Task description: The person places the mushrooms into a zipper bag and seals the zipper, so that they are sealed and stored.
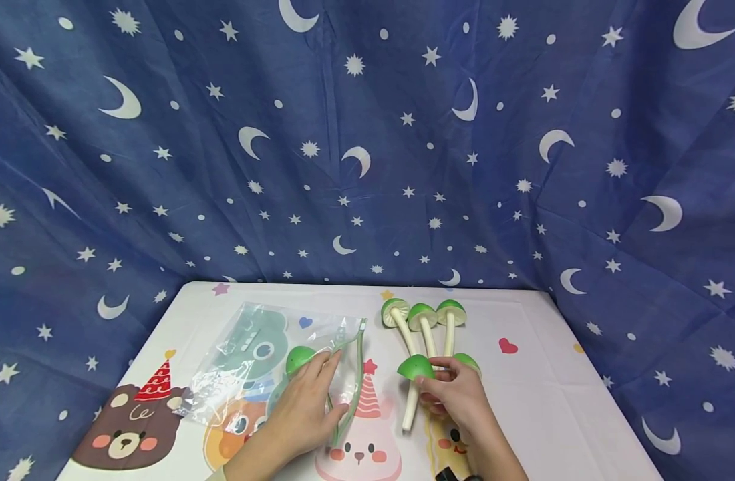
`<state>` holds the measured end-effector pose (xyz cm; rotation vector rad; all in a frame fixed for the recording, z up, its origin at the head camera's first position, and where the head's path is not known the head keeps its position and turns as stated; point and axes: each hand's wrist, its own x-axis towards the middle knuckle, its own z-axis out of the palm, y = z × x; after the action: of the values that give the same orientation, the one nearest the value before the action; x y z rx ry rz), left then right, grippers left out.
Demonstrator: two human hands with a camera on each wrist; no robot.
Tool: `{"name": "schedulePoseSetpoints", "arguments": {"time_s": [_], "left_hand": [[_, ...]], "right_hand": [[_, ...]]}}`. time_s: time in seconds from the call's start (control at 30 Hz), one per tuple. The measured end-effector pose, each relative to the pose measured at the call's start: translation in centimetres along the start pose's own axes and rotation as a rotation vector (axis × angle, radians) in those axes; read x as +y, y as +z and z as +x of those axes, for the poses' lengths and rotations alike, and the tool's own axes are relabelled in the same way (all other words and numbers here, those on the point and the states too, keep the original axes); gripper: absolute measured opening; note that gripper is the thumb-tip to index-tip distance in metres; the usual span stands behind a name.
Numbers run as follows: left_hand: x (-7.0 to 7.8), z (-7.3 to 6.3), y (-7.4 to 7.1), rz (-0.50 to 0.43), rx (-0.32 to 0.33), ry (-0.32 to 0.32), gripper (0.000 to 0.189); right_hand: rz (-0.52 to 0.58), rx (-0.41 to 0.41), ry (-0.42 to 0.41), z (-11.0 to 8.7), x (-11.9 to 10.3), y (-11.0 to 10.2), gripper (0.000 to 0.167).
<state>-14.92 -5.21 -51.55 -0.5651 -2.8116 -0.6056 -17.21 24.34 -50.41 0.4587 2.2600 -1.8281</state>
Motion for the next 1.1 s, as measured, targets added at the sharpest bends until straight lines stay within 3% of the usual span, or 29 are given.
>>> {"name": "schedulePoseSetpoints", "arguments": {"time_s": [0.4,1.1], "left_hand": [[-0.1,0.0,0.1,0.018,0.015,0.004,0.095],[-0.2,0.0,0.2,0.027,0.035,0.017,0.096]], "right_hand": [[-0.033,-0.014,-0.03,0.0,-0.1,1.6,0.059],[0.027,-0.075,-0.063,0.2,-1.3,5.0,0.053]]}}
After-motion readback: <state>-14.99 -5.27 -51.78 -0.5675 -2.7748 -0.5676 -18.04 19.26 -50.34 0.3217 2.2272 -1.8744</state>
